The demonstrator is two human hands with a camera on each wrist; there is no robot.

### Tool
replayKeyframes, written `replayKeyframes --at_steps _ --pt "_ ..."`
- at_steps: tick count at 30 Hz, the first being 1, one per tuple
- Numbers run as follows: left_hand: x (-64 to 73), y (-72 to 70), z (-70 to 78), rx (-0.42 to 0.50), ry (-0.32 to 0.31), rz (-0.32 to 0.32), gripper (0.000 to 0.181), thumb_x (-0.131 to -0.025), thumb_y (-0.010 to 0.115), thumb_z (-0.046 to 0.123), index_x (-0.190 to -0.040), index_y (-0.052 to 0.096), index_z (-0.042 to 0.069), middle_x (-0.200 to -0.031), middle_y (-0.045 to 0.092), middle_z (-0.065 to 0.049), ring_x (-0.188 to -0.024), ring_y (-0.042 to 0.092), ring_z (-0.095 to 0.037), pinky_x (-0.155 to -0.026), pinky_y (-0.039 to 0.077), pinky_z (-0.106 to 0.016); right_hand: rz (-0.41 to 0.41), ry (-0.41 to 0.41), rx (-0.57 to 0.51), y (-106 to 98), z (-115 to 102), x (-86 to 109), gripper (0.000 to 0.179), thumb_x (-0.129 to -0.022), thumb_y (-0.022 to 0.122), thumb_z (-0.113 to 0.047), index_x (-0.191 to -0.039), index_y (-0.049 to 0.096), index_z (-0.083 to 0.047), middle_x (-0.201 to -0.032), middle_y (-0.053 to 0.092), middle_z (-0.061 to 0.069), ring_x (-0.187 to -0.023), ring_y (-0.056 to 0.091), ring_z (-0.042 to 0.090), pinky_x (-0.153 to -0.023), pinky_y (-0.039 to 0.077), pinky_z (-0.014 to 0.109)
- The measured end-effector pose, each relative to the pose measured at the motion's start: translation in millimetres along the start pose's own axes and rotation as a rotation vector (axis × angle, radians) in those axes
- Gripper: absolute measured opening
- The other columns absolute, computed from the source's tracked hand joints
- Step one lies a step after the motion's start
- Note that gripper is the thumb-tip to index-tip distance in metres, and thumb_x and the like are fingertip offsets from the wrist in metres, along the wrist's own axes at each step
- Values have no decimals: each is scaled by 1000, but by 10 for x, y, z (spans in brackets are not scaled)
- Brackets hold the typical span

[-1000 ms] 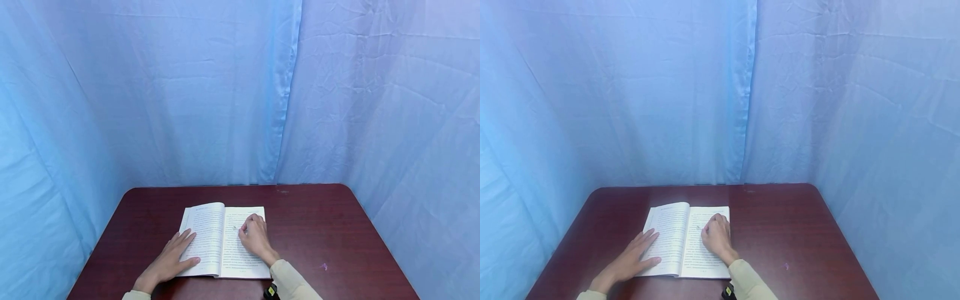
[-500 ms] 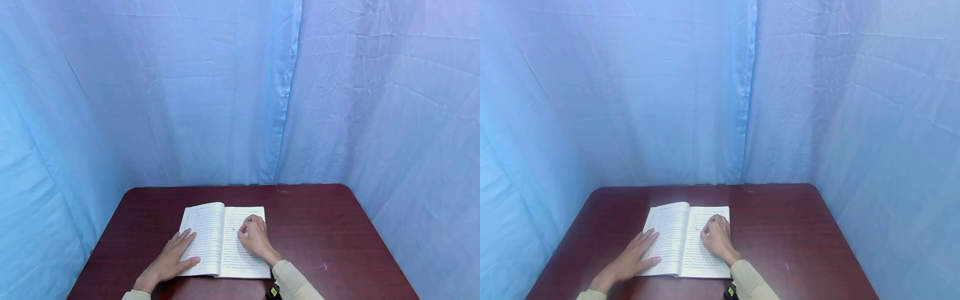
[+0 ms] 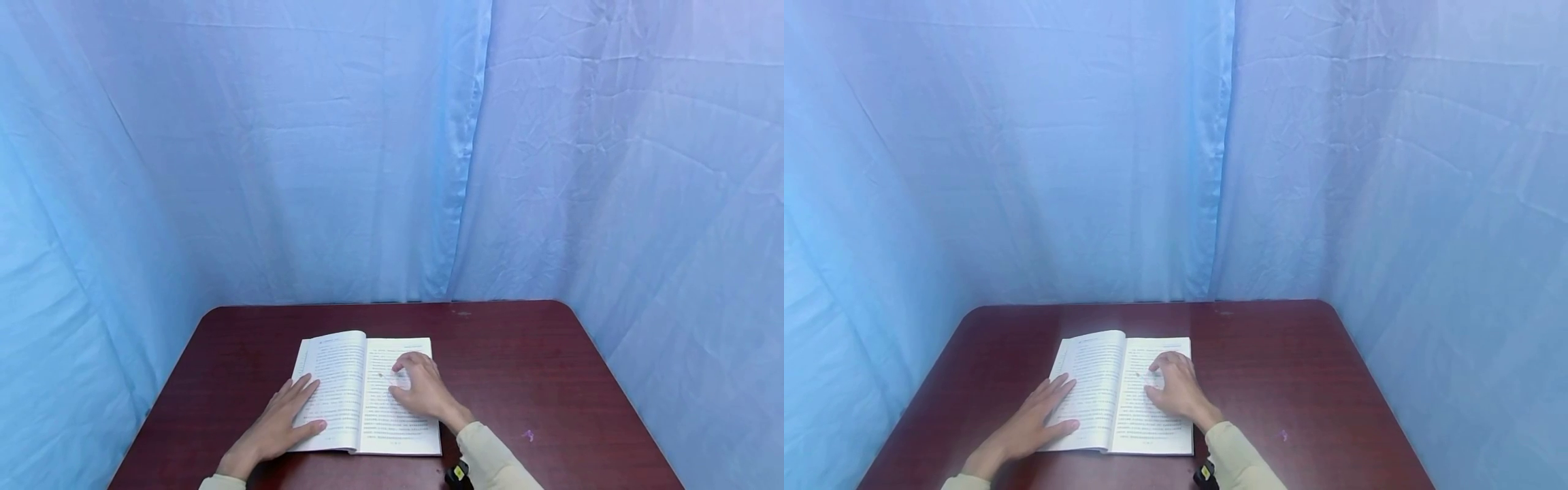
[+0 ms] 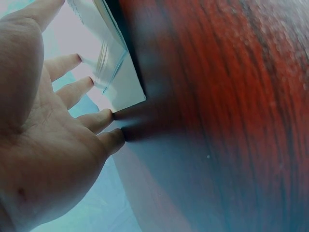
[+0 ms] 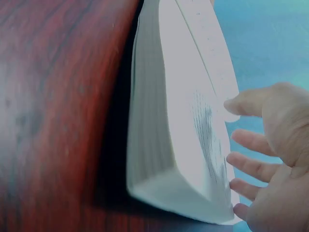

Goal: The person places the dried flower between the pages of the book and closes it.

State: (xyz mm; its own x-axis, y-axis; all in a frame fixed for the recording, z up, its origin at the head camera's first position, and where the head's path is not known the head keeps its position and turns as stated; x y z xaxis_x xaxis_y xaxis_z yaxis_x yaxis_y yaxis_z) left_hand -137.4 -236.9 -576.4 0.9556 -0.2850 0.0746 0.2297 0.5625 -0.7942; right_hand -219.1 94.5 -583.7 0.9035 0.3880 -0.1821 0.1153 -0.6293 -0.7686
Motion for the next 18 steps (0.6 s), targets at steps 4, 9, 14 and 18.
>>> replayKeyframes --at_steps 4,9,14,18 --pt "1 0 -4 -3 -3 0 88 -103 77 55 -170 49 5 -181 39 -26 -168 27 -64 -133 24 -84 -40 -25 34 -50 43 5 38 -93 89 -20 -123 74 -4 -140 71 18 -146 58 46 -128 39 70" --pt "3 -2 -4 -1 -1 -1 88 -103 77 55 -171 49 6 -181 39 -26 -168 27 -64 -133 24 -84 -66 -38 49 -123 107 2 51 -94 88 -22 -136 71 0 -151 67 22 -157 48 53 -134 32 73" --pt "3 -1 -1 0 -6 -2 88 -103 77 55 -171 49 6 -182 38 -25 -168 27 -64 -133 23 -84 -54 -35 98 -191 187 -26 57 -97 87 -24 -145 67 0 -158 62 24 -160 46 52 -136 30 73" --pt "2 -2 4 3 -9 -4 88 -103 77 55 -171 49 6 -182 38 -25 -169 26 -64 -133 23 -84 -27 -23 110 -234 264 -58 59 -98 86 -22 -148 65 0 -160 61 27 -160 46 55 -135 31 73"
Point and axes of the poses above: each hand's wrist, its own x-axis away from the middle knuckle, its own y-axis out of the palm, z = x × y, the point moved 1 cm from there along -x, towards the middle knuckle
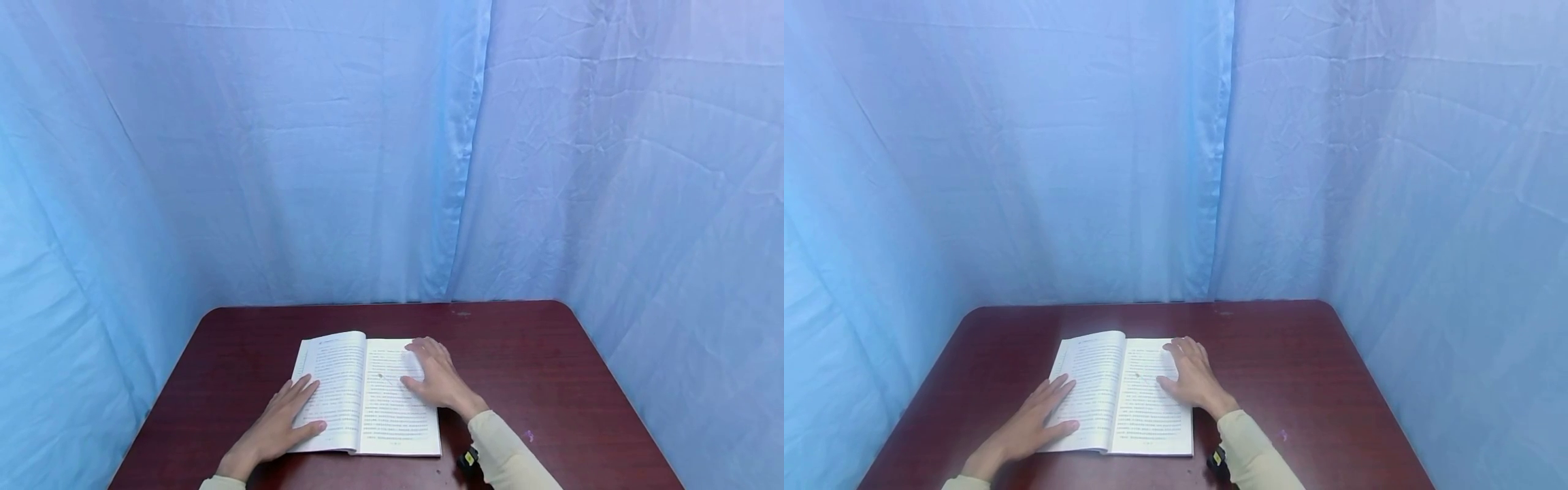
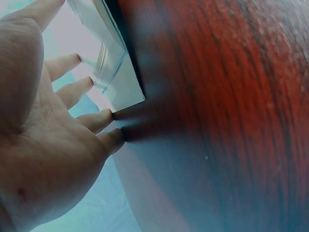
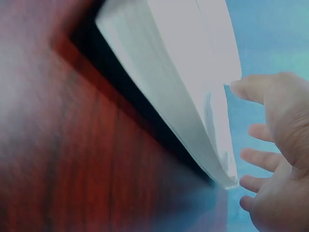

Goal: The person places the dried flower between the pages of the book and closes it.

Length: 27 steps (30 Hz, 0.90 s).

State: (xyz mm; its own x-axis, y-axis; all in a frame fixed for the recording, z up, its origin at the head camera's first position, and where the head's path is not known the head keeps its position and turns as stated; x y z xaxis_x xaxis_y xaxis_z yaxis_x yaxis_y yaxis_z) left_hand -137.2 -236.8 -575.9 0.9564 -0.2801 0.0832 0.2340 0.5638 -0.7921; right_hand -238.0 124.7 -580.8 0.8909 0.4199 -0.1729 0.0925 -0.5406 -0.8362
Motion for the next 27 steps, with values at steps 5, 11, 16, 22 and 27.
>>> replayKeyframes --at_steps 5,11,16,22,27 --pt "2 -1 4 2 -3 -2 88 -103 77 55 -171 49 6 -182 38 -25 -169 26 -64 -134 23 -84 11 28 -12 -40 87 -48 62 -101 84 -22 -154 61 2 -165 57 30 -161 43 57 -136 30 73" --pt "3 -5 4 1 -2 -1 89 -103 77 55 -171 49 6 -182 38 -25 -169 26 -64 -134 23 -84 -19 78 -1 -78 178 -100 68 -103 83 -25 -161 57 -1 -169 53 27 -165 40 53 -137 30 71" --pt "0 -5 -1 6 -6 -6 89 -103 77 56 -171 49 6 -182 37 -25 -169 25 -63 -134 22 -83 -34 106 -4 -107 246 -131 73 -104 82 -28 -165 53 -2 -171 51 27 -165 41 49 -136 32 71" --pt "-8 1 -9 11 -9 -10 89 -103 77 56 -171 48 6 -183 36 -25 -169 24 -63 -135 21 -83 -60 140 -39 -130 317 -148 76 -105 81 -31 -169 49 -3 -175 46 28 -166 40 49 -135 33 72" --pt "-5 -2 -11 6 2 -4 89 -103 77 55 -171 49 5 -182 37 -26 -169 26 -64 -134 22 -84 -70 168 -43 -116 366 -155 77 -106 80 -33 -170 48 -4 -174 46 29 -164 43 50 -132 39 71"
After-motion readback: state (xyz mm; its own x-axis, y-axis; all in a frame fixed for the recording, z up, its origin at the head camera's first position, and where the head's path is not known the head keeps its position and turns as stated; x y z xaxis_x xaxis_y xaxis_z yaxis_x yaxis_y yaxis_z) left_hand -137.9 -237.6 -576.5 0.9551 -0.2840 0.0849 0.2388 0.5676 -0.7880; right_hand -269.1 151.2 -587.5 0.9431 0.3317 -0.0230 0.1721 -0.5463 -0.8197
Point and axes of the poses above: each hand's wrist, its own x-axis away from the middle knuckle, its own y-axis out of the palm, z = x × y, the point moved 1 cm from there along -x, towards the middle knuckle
